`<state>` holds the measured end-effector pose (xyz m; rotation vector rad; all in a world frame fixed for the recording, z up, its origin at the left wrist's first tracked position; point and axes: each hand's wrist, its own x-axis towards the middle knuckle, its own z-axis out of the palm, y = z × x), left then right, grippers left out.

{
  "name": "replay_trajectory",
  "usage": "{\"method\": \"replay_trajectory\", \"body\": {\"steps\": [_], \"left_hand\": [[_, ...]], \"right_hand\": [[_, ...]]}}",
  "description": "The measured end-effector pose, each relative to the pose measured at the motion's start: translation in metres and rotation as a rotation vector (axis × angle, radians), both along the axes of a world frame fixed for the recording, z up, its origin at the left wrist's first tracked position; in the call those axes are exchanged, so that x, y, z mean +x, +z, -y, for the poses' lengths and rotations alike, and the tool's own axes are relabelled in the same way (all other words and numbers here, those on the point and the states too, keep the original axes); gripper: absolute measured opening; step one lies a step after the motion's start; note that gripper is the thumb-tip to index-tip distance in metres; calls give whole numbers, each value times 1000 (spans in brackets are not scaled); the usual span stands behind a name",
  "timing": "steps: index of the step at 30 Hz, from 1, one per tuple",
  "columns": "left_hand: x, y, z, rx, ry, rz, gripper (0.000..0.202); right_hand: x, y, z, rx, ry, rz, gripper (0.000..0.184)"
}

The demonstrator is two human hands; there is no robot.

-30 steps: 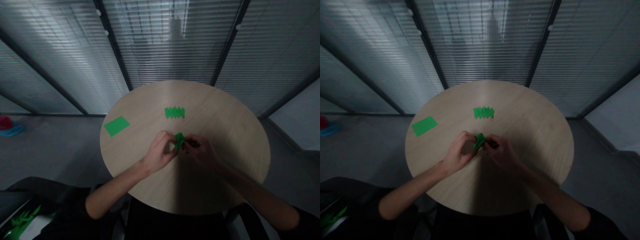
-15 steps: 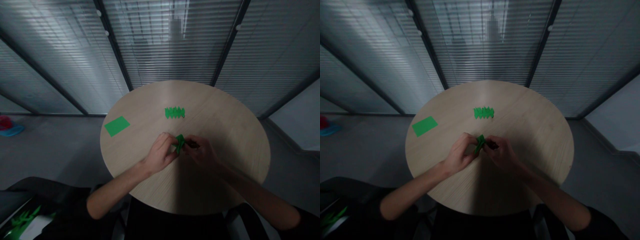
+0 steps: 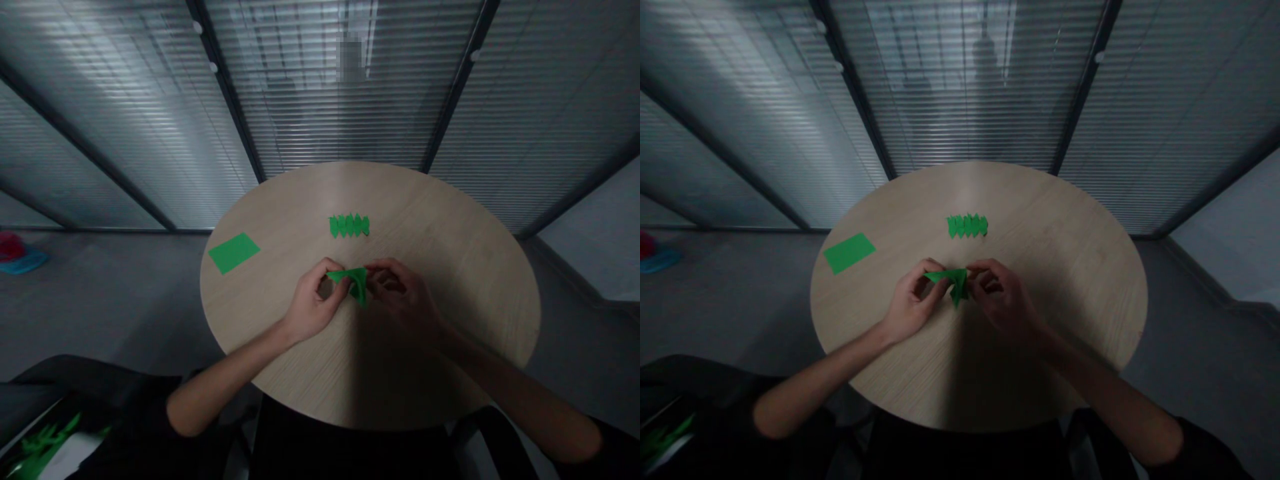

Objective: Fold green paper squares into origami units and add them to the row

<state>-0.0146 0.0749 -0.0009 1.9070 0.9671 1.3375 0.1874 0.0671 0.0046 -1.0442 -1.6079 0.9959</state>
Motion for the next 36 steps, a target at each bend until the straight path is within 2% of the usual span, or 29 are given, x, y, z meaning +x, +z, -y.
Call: {"method": "replay_trajectory", "body": {"steps": [3,5,7,10,11,14,15,18,21,25,28,31,36], "left_hand": [[0,2,0,-67,-91,51,15],[0,4,0,-94,-130,46,15],[1,5,0,-107,-145,38,16],[3,3,-1,-130,-150,93,12],[3,1,-1,-132,-149,138,11],[4,-2,-1,-102,-143,277,25],[3,-2,0,-88,-148,292,23],[-2,1,2,-34,-210,221,7],[-5,7,5,84,-287,122,16],[-6,12,6,194,-183,2,26],[-6,14,7,220,-203,-30,27],[-7,14,6,247,-247,-41,36],[-4,9,5,264,-144,-69,33]], "right_hand": [[1,0,-1,-26,72,-61,42],[1,1,-2,-69,158,-94,39],[1,2,-2,-97,201,-104,28],[-1,3,0,-81,195,-83,14],[-2,3,0,-65,181,-74,11],[-3,3,1,-18,117,-57,9],[-3,3,1,-8,95,-55,9],[-2,1,0,19,59,-60,10],[-2,1,-1,57,47,-59,7],[-1,3,0,100,41,-71,4],[-1,4,1,95,41,-77,3],[-1,3,0,94,51,-78,3],[-1,-2,0,153,49,-32,6]]}}
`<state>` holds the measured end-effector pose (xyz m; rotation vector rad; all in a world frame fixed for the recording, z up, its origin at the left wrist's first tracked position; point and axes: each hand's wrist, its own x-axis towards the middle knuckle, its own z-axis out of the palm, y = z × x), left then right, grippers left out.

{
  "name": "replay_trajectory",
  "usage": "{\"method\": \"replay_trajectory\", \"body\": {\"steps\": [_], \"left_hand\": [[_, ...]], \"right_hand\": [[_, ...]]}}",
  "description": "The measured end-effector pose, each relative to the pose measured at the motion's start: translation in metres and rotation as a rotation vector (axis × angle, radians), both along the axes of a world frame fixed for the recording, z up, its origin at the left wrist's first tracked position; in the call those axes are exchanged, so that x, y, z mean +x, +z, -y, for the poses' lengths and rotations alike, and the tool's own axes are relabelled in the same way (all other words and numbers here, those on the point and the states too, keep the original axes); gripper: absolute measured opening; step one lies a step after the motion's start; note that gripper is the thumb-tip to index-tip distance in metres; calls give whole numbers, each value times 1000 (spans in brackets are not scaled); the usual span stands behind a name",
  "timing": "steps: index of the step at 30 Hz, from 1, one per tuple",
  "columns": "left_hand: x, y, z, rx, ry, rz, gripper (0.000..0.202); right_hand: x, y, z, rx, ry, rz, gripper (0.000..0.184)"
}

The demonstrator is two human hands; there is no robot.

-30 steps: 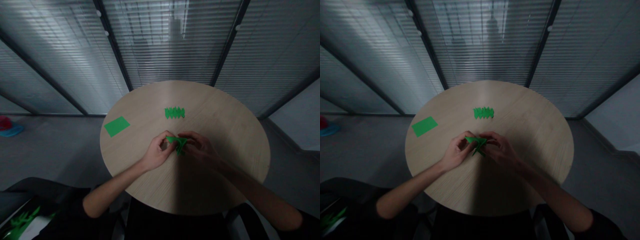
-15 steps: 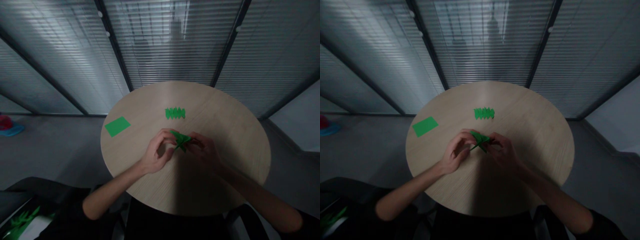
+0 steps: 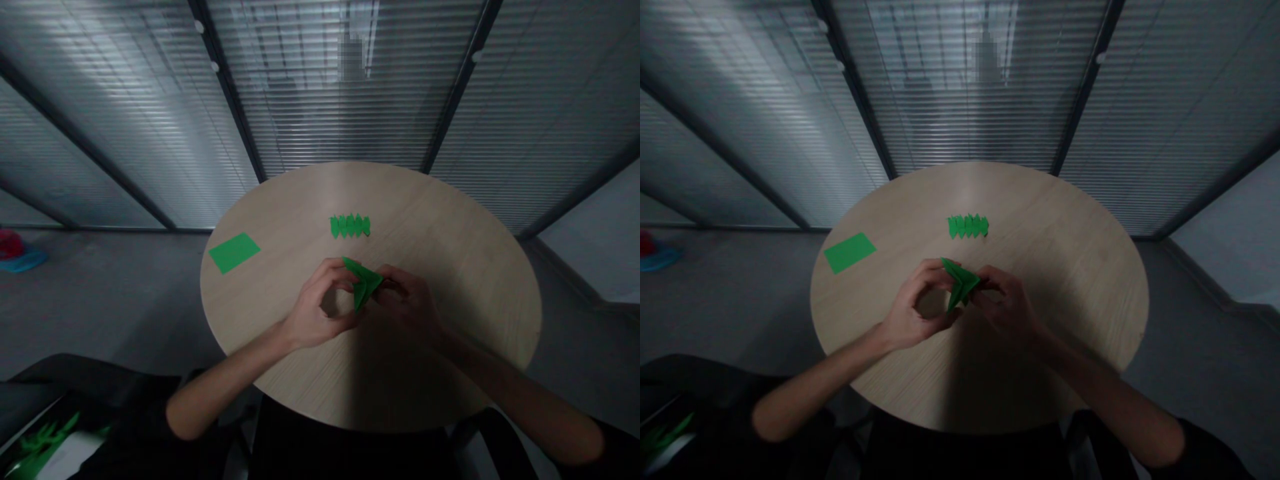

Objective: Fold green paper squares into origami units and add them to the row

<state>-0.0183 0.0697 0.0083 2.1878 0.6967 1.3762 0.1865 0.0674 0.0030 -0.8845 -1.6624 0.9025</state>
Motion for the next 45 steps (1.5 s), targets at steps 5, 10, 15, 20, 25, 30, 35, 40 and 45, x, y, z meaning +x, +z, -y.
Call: {"method": "replay_trajectory", "body": {"steps": [5,10,15,20,25,30,35,40,45], "left_hand": [[2,3,1,-32,6,66,14],[1,6,3,-94,39,104,9],[3,5,2,-172,34,117,9],[6,0,3,-359,23,252,4],[7,-1,3,-455,12,369,7],[8,2,3,-489,33,407,10],[8,2,3,-501,71,392,15],[9,0,2,-487,67,440,23],[9,1,1,-491,45,461,27]], "right_hand": [[-1,-1,2,148,-22,138,6],[-2,0,4,273,-49,192,1],[-3,1,5,289,-39,190,5],[-3,2,7,264,-67,174,3],[-2,1,6,262,-112,191,6],[-2,2,6,262,-111,178,6],[-4,6,8,261,-117,189,9],[-4,6,8,292,-124,196,8],[-4,6,7,301,-126,201,8]]}}
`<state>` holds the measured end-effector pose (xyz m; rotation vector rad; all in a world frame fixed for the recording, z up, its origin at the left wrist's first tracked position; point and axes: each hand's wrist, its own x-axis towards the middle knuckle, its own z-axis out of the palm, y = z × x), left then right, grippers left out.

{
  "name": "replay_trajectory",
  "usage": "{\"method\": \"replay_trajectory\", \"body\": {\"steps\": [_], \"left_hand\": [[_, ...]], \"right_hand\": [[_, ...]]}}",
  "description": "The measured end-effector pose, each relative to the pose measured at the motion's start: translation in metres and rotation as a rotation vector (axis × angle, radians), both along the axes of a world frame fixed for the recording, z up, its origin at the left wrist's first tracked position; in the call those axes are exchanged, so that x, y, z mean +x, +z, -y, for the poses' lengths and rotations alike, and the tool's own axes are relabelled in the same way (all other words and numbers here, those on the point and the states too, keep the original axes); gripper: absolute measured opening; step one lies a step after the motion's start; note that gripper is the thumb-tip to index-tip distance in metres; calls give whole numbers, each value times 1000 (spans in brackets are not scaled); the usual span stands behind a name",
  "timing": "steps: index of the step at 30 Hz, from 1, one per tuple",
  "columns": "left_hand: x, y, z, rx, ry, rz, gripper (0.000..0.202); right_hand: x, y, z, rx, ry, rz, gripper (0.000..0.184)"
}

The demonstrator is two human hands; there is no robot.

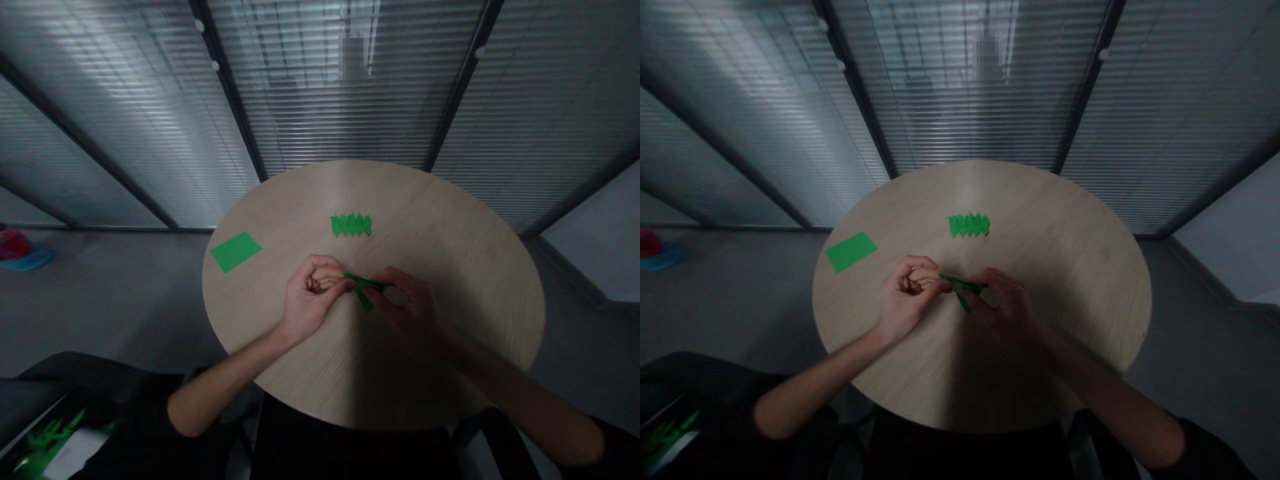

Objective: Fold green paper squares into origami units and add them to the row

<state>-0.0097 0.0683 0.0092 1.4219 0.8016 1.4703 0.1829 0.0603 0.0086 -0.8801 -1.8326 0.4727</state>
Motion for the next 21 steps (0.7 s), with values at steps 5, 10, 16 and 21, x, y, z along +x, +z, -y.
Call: {"method": "replay_trajectory", "body": {"steps": [5,10,16,21], "left_hand": [[-2,2,0,-15,4,-74,19],[-3,2,-1,-18,22,-129,14],[-2,2,-1,-23,15,-106,17],[0,0,0,10,22,-148,15]], "right_hand": [[1,-1,0,-24,0,-1,8],[1,-1,0,-37,10,1,9],[1,-2,-1,-30,8,21,5],[1,-3,-2,-51,31,31,7]]}}
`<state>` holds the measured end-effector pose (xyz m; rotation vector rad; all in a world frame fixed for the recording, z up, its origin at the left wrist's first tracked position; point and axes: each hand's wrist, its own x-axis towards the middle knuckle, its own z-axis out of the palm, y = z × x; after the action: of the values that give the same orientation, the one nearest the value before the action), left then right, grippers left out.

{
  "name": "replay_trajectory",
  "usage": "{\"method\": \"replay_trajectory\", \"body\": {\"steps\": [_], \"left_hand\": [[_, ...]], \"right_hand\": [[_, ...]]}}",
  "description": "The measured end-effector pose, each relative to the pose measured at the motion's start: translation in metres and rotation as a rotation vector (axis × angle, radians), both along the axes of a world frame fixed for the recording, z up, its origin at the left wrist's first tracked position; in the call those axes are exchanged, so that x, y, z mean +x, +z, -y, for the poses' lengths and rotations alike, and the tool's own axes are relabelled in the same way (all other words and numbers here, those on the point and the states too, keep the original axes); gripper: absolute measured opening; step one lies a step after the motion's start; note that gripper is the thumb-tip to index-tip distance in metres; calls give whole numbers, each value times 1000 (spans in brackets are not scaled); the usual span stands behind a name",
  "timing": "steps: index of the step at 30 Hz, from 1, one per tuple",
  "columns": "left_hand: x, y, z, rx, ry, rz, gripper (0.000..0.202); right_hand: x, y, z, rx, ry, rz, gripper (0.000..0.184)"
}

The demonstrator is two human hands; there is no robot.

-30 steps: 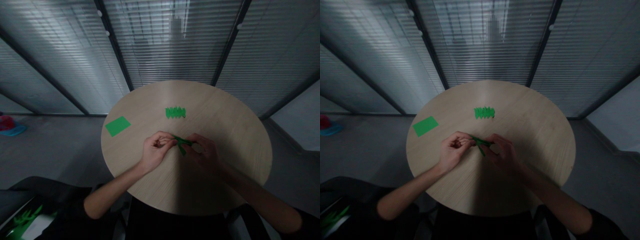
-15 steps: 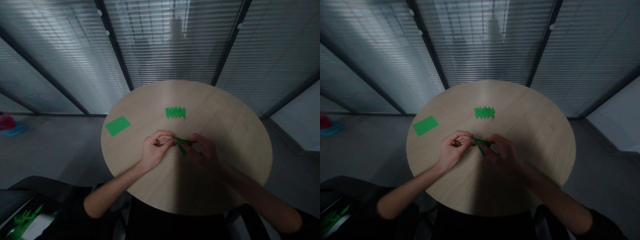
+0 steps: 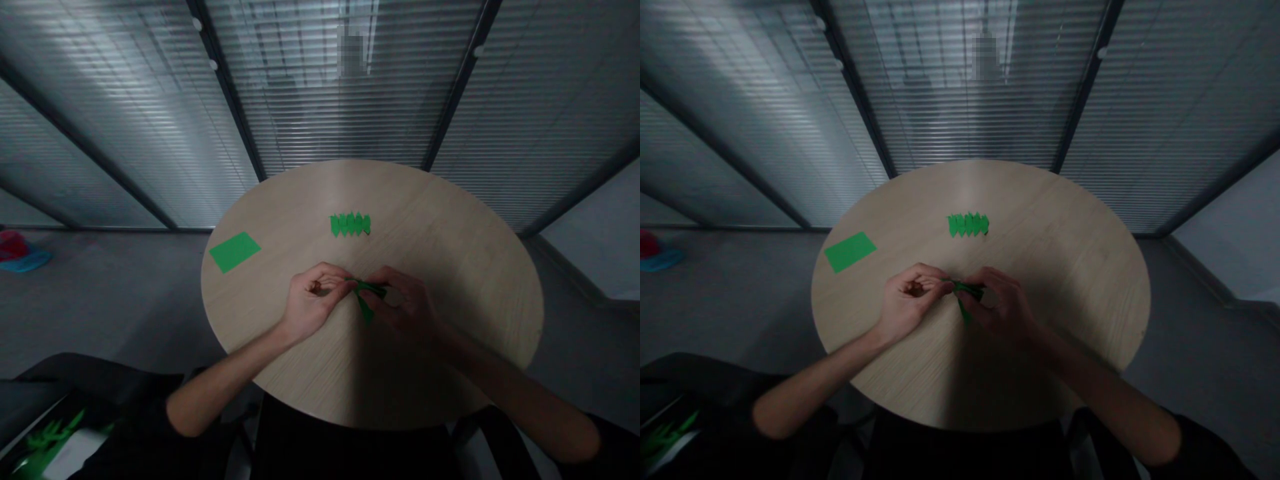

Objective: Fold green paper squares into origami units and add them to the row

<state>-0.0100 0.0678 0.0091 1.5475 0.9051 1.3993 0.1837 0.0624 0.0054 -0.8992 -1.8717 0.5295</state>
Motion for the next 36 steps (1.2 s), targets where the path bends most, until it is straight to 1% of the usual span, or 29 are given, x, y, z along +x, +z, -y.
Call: {"method": "replay_trajectory", "body": {"steps": [6,11,18,22,29,36], "left_hand": [[-1,0,1,82,-11,-68,6],[-3,1,0,67,-32,-131,5],[-5,0,1,168,19,-215,5],[-4,-2,1,166,28,-227,6],[-5,-2,0,147,31,-210,7],[-4,-2,0,121,26,-193,6]], "right_hand": [[-1,0,1,-51,15,11,13],[-1,2,1,-43,40,27,16],[1,4,0,-72,61,122,22],[3,4,-1,-107,78,111,20],[3,5,-2,-284,86,70,23],[4,4,-3,-320,82,61,25]]}}
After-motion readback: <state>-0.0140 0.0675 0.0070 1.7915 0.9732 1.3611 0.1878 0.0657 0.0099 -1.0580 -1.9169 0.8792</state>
